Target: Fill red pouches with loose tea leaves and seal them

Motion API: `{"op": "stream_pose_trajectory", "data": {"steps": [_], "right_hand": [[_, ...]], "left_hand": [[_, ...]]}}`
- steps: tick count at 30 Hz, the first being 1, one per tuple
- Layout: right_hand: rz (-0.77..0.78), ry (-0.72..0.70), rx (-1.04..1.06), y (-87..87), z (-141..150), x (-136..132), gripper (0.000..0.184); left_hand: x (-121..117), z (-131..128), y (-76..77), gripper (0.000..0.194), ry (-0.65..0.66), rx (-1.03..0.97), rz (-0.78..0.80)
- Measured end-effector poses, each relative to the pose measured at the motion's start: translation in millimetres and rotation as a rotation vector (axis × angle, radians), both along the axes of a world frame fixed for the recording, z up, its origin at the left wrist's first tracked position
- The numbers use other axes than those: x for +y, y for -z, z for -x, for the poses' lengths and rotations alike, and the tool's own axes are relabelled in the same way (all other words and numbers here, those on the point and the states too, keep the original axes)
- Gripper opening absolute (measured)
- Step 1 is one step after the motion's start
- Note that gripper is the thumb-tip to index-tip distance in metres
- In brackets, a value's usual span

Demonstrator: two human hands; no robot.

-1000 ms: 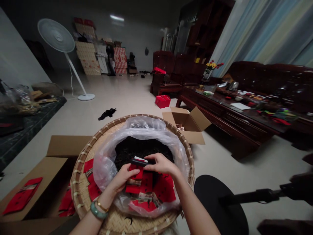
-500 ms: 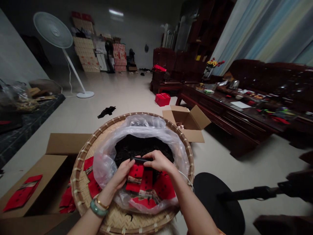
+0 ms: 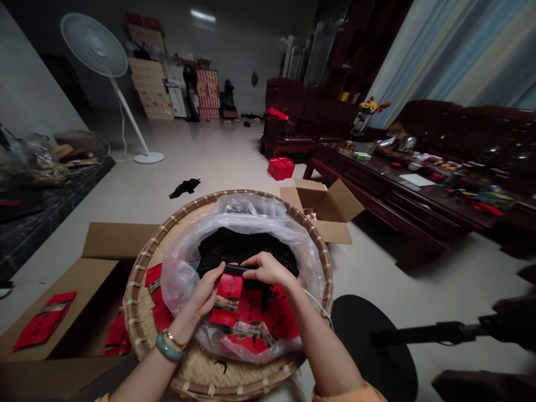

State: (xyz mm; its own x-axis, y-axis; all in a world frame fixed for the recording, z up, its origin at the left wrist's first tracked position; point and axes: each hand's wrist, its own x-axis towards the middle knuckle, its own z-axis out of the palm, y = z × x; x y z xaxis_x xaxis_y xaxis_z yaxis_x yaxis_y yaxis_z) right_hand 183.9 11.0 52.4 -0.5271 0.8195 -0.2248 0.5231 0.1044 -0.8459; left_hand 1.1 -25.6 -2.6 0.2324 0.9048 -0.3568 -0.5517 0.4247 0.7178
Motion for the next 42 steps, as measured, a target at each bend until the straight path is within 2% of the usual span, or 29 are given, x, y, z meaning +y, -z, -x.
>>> {"op": "stream_pose_trajectory", "data": {"steps": [8,20,29,42], "right_hand": [[0.078,-0.003,0.018,-2.2,2,0,0.039],[0.102,0.018,0.011,0.3,3,1,0.038],[0.128,0.005,0.037,7.8,2,3,0.039],[0.137,0.011,0.053,12.5,2,4,0.039]], "left_hand": [[-1,1,-0.4,0.034,-0.001,-0.028,0.030],[-1,2,-5.8,0.028,-0.031,-0.049,0.032],[-1,4,0.0,0.033,0.009,-0.025,0.024],[0,5,2.6,0.031,-0.021,-0.026,0.015]]}}
